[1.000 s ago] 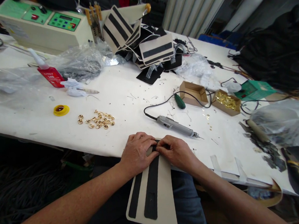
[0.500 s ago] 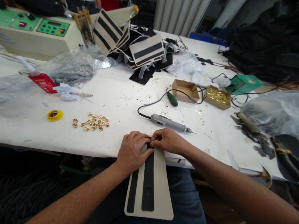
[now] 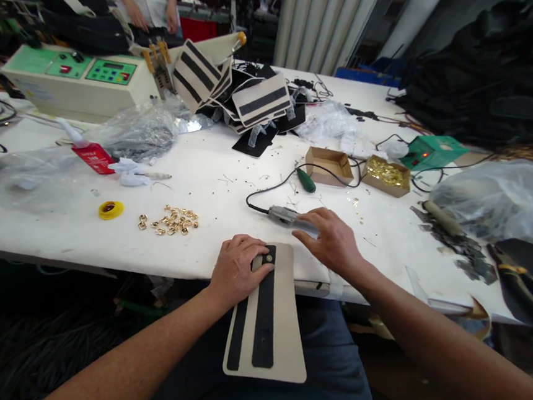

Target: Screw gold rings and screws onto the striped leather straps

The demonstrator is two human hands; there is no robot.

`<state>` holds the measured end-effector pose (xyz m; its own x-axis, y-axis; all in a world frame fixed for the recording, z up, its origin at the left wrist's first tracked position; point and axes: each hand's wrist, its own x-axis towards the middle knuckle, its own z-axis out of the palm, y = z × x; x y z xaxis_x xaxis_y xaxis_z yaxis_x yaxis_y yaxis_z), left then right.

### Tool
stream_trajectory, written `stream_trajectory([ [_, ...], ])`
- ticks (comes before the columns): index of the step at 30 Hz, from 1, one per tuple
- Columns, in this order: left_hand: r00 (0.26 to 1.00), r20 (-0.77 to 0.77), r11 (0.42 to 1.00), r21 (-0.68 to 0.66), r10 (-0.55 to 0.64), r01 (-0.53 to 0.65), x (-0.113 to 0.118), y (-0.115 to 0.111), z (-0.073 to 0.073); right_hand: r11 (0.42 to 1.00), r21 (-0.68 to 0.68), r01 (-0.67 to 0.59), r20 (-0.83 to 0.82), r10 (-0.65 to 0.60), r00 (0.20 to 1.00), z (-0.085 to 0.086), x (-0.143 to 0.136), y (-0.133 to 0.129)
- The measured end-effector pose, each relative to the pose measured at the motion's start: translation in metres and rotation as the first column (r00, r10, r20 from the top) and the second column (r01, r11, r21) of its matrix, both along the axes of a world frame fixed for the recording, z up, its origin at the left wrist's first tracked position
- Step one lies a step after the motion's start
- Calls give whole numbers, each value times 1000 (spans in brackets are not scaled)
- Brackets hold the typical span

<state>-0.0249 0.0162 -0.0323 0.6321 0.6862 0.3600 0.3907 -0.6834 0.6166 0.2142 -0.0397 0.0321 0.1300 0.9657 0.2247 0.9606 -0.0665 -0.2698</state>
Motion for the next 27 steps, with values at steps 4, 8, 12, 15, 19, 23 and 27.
stream_trajectory([
  [4,1000,3,1000,-7,11,-11,0,0,-1,984,-176,35,259,12,966,1,26,15],
  [8,1000,2,1000,-11,13,-12,0,0,-3,977,-211,17,159,18,987,0,36,23],
  [12,1000,-2,1000,-18,2,-2,0,1,-3,989,-140,-49,-463,-22,886,16,26,10],
  [15,1000,-3,1000,-18,0,0,0,2,-2,997,-7,-74,-907,25,420,29,-4,0],
  [19,1000,4,1000,-13,3,-2,0,2,-3,989,131,64,-990,127,62,31,-58,2],
  [23,1000,14,1000,-9,15,-15,0,1,-3,928,256,272,-966,232,117,23,-92,13],
  [27,1000,14,1000,-14,10,-9,0,2,-3,892,378,248,-906,301,298,12,-97,13],
])
